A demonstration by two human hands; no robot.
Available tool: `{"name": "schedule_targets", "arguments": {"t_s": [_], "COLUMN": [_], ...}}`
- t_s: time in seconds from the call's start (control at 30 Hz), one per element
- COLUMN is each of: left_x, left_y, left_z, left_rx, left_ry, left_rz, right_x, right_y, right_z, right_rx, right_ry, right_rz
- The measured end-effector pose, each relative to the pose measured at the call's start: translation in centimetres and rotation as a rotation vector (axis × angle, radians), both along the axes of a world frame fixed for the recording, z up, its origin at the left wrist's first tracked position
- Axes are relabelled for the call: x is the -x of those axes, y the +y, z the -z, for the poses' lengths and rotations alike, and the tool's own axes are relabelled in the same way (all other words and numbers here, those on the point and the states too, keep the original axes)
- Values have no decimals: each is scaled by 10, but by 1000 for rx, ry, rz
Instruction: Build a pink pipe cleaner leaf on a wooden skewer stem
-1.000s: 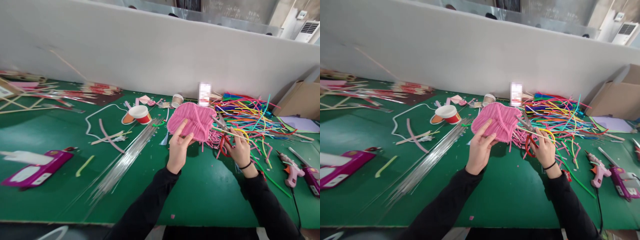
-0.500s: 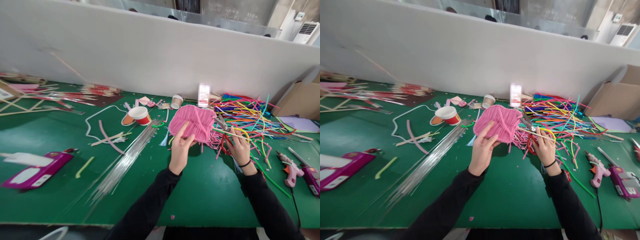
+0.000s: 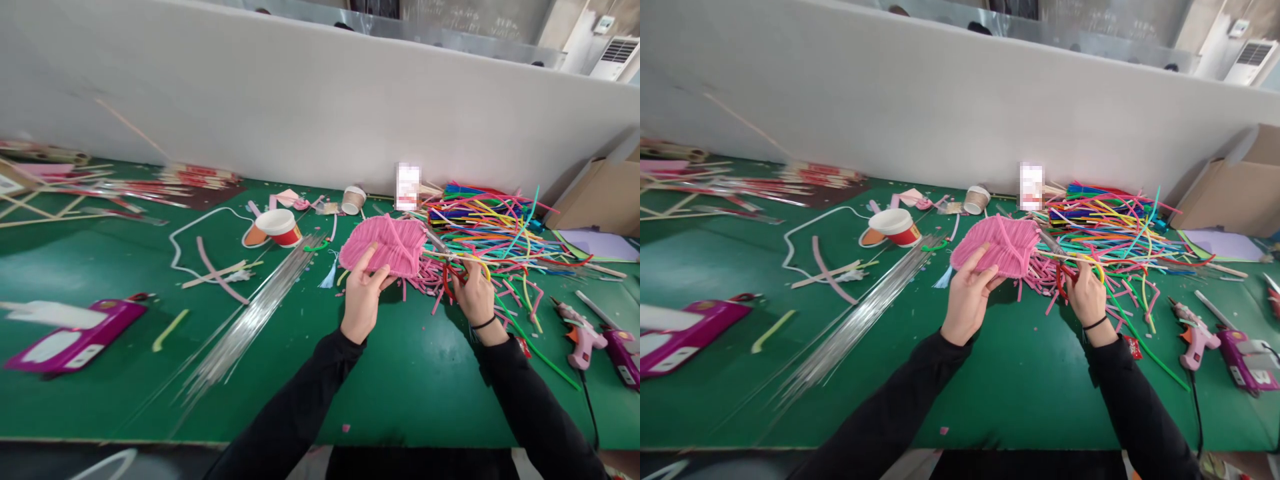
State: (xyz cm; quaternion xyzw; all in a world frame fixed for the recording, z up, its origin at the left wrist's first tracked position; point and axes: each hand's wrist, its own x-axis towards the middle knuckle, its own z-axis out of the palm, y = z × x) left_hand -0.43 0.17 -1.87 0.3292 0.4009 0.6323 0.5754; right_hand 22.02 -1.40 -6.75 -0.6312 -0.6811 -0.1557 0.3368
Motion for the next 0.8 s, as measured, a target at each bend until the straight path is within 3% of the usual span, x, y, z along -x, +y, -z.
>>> {"name": "schedule_targets", "arguments": {"t_s": [0.13, 0.33, 0.8], "left_x": [-2, -2, -3], "left_y": [1, 4, 6], "left_z": [4, 11, 12], "left_rx": [22, 6, 28], "left_ry": [-2, 61, 50], "left_rz": [2, -10, -3], "right_x": [-1, 4, 9], "right_y": [5, 6, 7], "right_z": [9, 6, -3], "right_rx": [73, 284, 447], "right_ry": [117, -108, -247], "right_rz": [56, 197, 252]}}
